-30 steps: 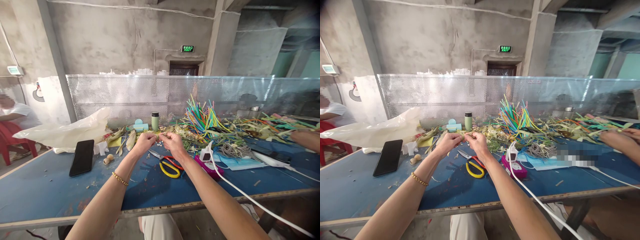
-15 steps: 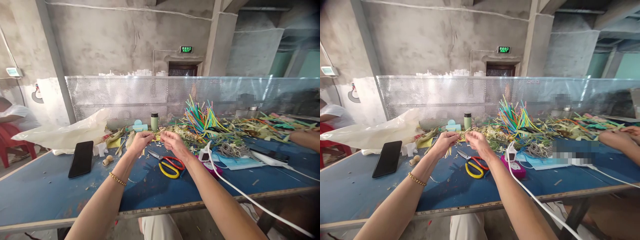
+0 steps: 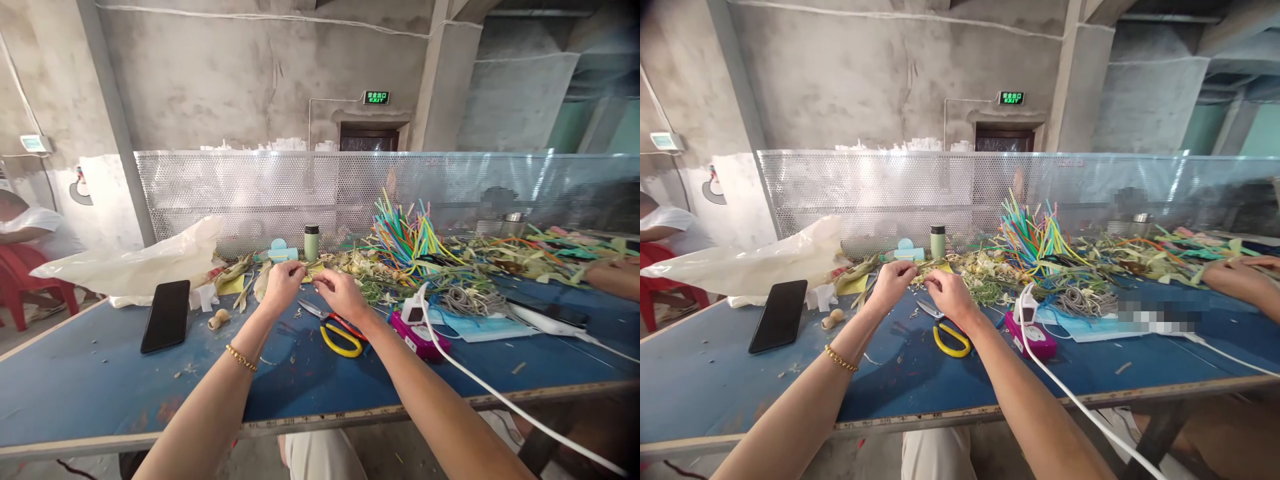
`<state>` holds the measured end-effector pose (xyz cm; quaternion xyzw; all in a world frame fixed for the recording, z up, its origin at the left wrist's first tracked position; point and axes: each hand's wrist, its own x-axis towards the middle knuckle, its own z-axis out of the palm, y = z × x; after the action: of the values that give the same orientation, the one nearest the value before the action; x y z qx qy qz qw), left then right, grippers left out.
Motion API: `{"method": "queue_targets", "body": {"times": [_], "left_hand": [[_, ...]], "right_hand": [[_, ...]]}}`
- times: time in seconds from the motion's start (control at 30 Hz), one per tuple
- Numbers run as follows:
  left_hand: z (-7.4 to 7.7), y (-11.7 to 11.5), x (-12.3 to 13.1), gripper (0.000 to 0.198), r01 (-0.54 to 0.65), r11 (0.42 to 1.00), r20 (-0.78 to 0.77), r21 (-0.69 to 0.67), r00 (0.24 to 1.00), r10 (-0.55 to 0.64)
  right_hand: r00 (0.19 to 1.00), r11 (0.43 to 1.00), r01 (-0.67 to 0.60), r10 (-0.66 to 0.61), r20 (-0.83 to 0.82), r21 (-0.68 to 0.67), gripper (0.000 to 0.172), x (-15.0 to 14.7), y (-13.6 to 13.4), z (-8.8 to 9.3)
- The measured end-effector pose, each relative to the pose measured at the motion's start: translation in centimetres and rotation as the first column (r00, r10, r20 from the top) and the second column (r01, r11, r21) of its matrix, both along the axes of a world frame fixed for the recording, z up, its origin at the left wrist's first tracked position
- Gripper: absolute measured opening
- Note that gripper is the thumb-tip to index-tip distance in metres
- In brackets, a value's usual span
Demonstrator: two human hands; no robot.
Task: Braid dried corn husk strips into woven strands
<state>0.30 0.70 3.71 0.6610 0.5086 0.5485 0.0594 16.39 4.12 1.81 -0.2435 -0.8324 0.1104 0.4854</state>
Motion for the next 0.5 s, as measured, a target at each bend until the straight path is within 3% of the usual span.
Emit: {"method": "queue_targets", "body": {"times": [0.1,0.17,0.33,0.5], "left_hand": [[-0.1,-0.1,0.1,0.022,-0.123,0.992,-0.232,0.031,0.964,0.127],[-0.2,-0.2,0.3,0.023,-0.102,0.994,-0.36,0.049,0.926,0.112],[-0.4,-0.5,0.9,0.025,0.111,0.992,-0.514,-0.06,0.848,-0.126],[0.4,-1.4,0.4,0.022,0.415,0.896,-0.369,-0.156,0.817,-0.443]], "right_hand": [[0.998,0.993,0.032,-0.037,0.041,0.116,0.014,0.4,-0.2,0.4],[0.995,0.981,0.065,-0.077,0.057,0.185,0.016,0.9,-0.2,0.8],[0.991,0.975,0.105,-0.119,0.058,0.198,0.015,2.3,0.7,1.5],[0.998,0.998,-0.064,0.064,-0.009,-0.013,0.019,3.2,1.9,1.5]]}}
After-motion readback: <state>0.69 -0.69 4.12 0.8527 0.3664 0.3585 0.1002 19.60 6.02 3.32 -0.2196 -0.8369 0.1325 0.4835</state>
